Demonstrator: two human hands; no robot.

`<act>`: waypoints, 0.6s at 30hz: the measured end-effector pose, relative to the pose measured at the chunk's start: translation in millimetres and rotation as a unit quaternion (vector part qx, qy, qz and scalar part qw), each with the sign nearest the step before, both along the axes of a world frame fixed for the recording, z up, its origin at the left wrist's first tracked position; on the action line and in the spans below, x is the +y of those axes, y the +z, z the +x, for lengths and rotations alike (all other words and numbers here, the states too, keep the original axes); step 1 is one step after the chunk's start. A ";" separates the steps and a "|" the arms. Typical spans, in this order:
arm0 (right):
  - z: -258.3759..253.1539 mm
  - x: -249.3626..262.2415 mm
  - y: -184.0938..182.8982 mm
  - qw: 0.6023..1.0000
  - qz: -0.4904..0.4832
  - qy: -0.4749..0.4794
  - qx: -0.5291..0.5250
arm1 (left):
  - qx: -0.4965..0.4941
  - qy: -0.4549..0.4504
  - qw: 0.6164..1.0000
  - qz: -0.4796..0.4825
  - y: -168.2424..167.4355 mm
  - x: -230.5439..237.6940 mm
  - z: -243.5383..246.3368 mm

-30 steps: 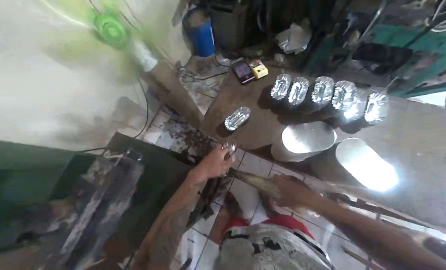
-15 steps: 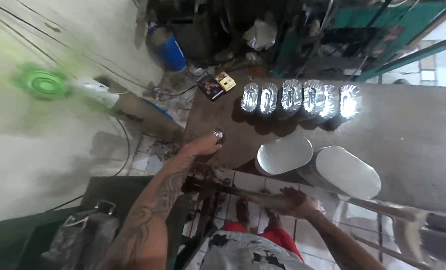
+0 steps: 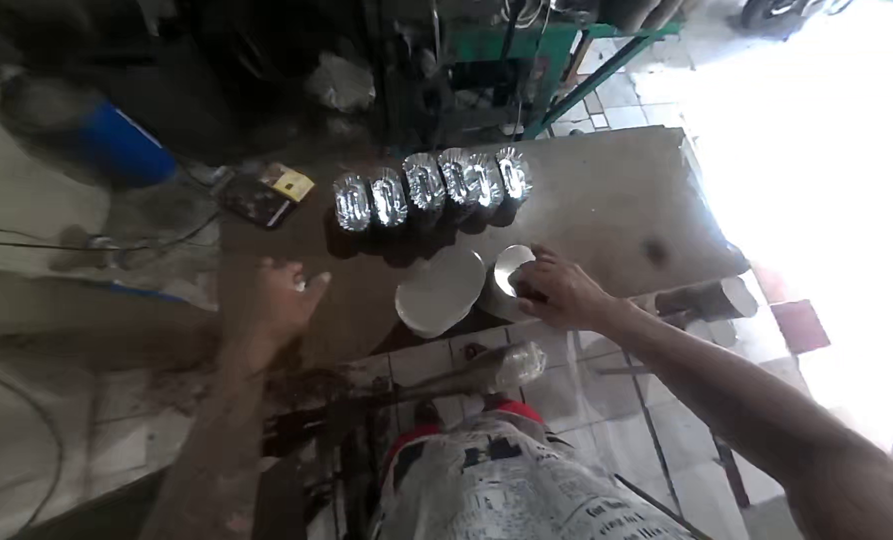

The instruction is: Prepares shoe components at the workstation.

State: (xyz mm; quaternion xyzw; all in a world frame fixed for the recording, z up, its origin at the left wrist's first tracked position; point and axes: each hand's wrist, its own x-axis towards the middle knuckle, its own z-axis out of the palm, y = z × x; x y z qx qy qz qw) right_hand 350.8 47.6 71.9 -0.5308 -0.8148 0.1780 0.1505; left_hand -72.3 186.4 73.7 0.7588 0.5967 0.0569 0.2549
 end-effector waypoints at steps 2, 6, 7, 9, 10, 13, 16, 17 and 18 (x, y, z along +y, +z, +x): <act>8.5 4.4 7.0 0.996 -0.052 -0.006 0.069 | -0.087 0.015 0.995 0.038 45.1 -48.0 63.4; 16.1 8.6 12.8 0.986 -0.111 0.021 0.121 | 0.013 -0.131 0.988 -0.080 56.5 -74.6 174.4; 18.3 10.0 13.0 0.985 -0.118 0.026 0.126 | 0.036 -0.162 0.979 -0.120 45.1 -64.3 182.6; 20.6 11.1 12.2 0.983 -0.126 0.036 0.130 | 0.008 -0.208 0.960 -0.190 33.7 -40.8 176.7; 21.4 11.6 11.3 0.982 -0.128 0.037 0.136 | -0.019 -0.236 0.943 -0.235 36.1 -28.5 170.1; 24.8 11.7 8.6 0.977 -0.127 0.045 0.164 | -0.139 -0.281 0.879 -0.359 35.9 -7.7 155.7; 24.6 12.4 7.3 0.973 -0.119 0.049 0.190 | -0.179 -0.273 0.857 -0.400 33.0 -2.1 152.9; 23.3 10.6 8.0 0.974 -0.117 0.050 0.190 | -0.181 -0.270 0.855 -0.404 32.9 -3.5 152.6; 21.7 8.4 9.4 0.974 -0.117 0.047 0.188 | -0.183 -0.268 0.855 -0.406 32.4 -5.6 152.1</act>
